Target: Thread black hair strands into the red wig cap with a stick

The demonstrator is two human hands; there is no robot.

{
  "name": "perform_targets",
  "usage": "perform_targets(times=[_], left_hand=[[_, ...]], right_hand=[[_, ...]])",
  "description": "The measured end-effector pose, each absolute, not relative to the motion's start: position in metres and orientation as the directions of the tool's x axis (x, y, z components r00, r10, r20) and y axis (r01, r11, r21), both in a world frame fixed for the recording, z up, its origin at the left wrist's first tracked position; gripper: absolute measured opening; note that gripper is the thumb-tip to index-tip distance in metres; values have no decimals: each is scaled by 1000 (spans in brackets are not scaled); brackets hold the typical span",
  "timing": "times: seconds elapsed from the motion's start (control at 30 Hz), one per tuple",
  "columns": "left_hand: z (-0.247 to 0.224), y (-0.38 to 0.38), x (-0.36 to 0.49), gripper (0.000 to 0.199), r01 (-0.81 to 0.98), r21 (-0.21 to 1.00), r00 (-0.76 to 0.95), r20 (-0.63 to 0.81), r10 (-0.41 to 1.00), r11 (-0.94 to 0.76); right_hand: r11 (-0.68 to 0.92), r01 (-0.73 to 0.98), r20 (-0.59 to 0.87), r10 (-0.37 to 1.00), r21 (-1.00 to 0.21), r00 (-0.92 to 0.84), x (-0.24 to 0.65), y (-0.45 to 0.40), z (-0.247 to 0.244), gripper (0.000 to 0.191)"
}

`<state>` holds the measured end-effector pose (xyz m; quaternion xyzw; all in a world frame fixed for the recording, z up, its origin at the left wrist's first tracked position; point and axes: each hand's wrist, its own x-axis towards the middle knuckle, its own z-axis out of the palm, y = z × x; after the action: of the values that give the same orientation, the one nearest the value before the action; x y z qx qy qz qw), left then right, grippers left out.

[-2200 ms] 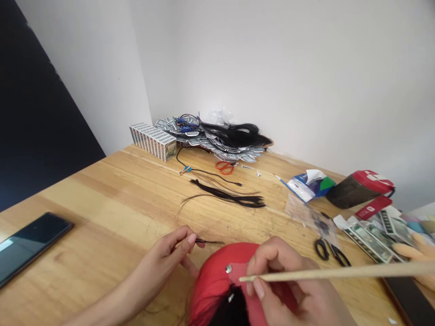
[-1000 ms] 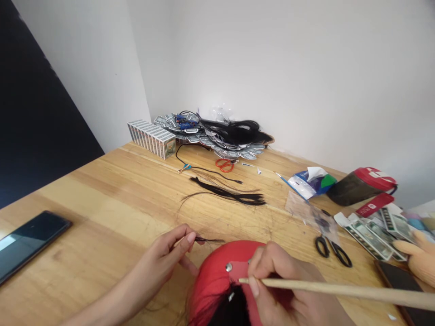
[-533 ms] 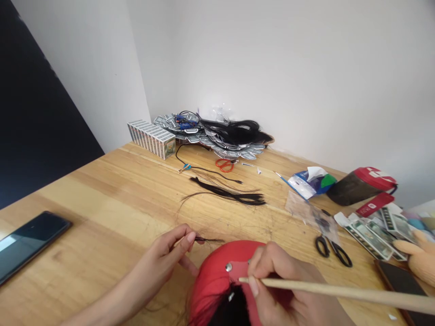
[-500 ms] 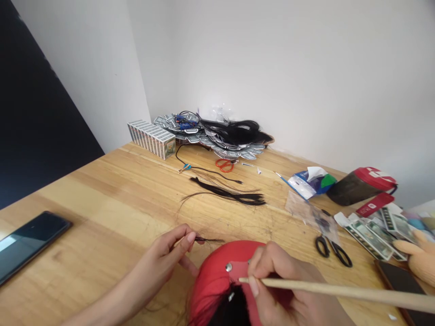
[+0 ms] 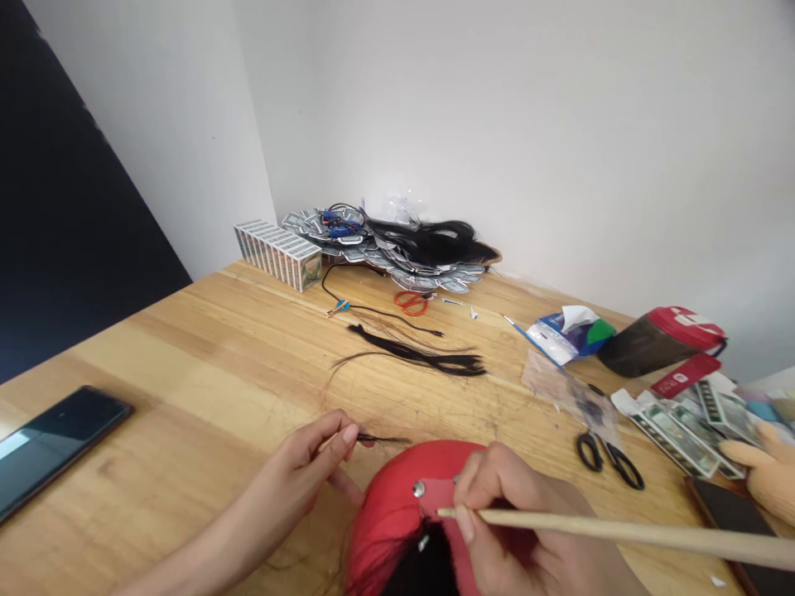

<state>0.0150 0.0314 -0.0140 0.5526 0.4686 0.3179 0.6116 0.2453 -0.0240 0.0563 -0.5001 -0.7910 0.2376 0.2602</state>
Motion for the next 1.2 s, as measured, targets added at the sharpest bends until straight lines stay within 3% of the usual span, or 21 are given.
perform_targets(times=[0.47,0.73,1.2], left_hand=[[-15,30,14,44,119,978,375,-206,904,174],[-16,31,14,44,128,977,380,-210,901,173],[-8,32,14,45,224,949,389,-297,872,224]], right_hand=[[369,688,161,923,-625,-349,245,-25,57,18],[395,608,284,919,-689,-274,237,-23,60,19],[127,531,5,974,-838,-226,238,-22,64,11]])
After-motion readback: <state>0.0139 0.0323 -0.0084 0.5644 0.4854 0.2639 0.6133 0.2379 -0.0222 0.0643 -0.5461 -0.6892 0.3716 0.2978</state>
